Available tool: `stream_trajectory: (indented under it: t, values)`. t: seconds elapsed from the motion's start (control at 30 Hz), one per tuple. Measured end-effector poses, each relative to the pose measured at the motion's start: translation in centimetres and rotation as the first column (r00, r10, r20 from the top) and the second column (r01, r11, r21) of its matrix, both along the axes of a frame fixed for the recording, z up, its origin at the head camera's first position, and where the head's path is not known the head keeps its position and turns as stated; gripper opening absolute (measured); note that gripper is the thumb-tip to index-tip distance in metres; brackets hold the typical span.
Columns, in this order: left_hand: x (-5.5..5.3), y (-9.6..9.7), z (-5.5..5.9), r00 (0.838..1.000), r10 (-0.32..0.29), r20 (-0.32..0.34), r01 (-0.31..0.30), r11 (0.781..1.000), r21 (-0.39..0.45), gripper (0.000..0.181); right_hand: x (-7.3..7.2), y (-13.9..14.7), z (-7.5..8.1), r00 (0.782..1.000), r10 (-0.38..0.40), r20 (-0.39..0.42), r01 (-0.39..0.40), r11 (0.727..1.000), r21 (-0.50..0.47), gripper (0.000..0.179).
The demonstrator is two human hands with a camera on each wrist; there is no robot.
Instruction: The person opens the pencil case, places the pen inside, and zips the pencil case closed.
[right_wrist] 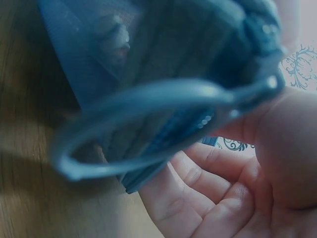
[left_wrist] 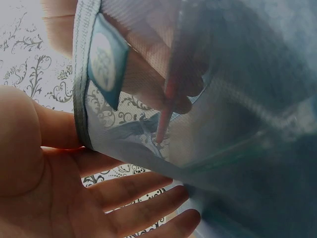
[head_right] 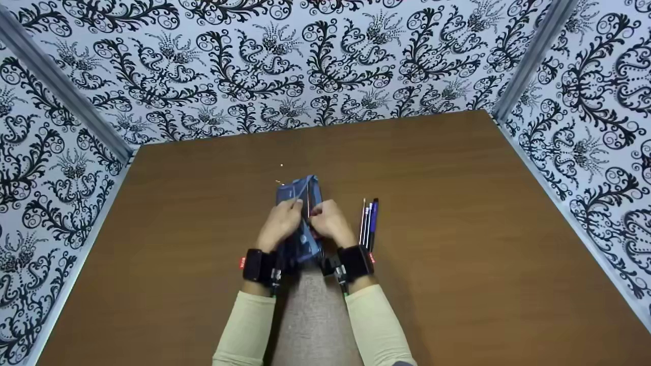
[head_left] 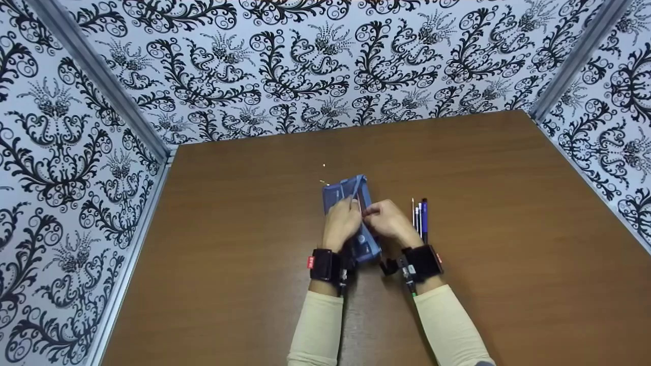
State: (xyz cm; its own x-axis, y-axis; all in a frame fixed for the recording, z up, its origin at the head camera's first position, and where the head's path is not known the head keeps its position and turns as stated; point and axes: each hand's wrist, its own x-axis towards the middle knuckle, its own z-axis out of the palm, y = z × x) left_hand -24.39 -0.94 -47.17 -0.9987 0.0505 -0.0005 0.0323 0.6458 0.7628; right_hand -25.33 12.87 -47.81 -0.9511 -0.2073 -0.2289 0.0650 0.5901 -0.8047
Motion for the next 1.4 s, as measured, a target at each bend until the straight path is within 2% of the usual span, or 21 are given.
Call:
stream_trajectory:
  t: [0.27, 0.5, 0.7, 0.97, 1.2, 1.4]
  values:
    - [-0.01, -0.03, 0.00, 1.000, -0.005, 0.000, 0.005, 1.000, 0.005, 0.046, 0.09, 0.01, 0.01, 0.999, 0.019, -0.029, -0.019, 1.000, -0.001, 0.026]
    - [0.03, -0.05, 0.00, 1.000, -0.007, 0.002, 0.007, 1.000, -0.002, 0.046, 0.10, -0.05, 0.10, 1.000, 0.017, -0.006, -0.017, 0.998, -0.065, 0.025]
    - [-0.10, 0.00, 0.10, 1.000, 0.006, 0.024, -0.006, 1.000, -0.002, 0.047, 0.06, 0.04, 0.32, 0.998, -0.013, 0.067, 0.021, 0.992, -0.126, 0.028]
    - [-0.13, -0.06, 0.06, 0.999, -0.002, 0.047, 0.002, 1.000, 0.013, 0.047, 0.19, 0.26, 0.36, 0.999, -0.007, 0.053, 0.015, 0.990, -0.138, 0.029]
    - [-0.14, -0.11, -0.05, 0.998, -0.007, 0.055, 0.005, 1.000, 0.027, 0.047, 0.33, 0.42, 0.67, 0.996, -0.024, 0.081, 0.035, 0.988, -0.148, 0.028]
    - [-0.11, -0.12, 0.07, 0.999, -0.017, 0.030, 0.018, 1.000, -0.011, 0.047, 0.27, 0.84, 0.69, 1.000, -0.013, 0.028, 0.016, 0.993, -0.121, 0.028]
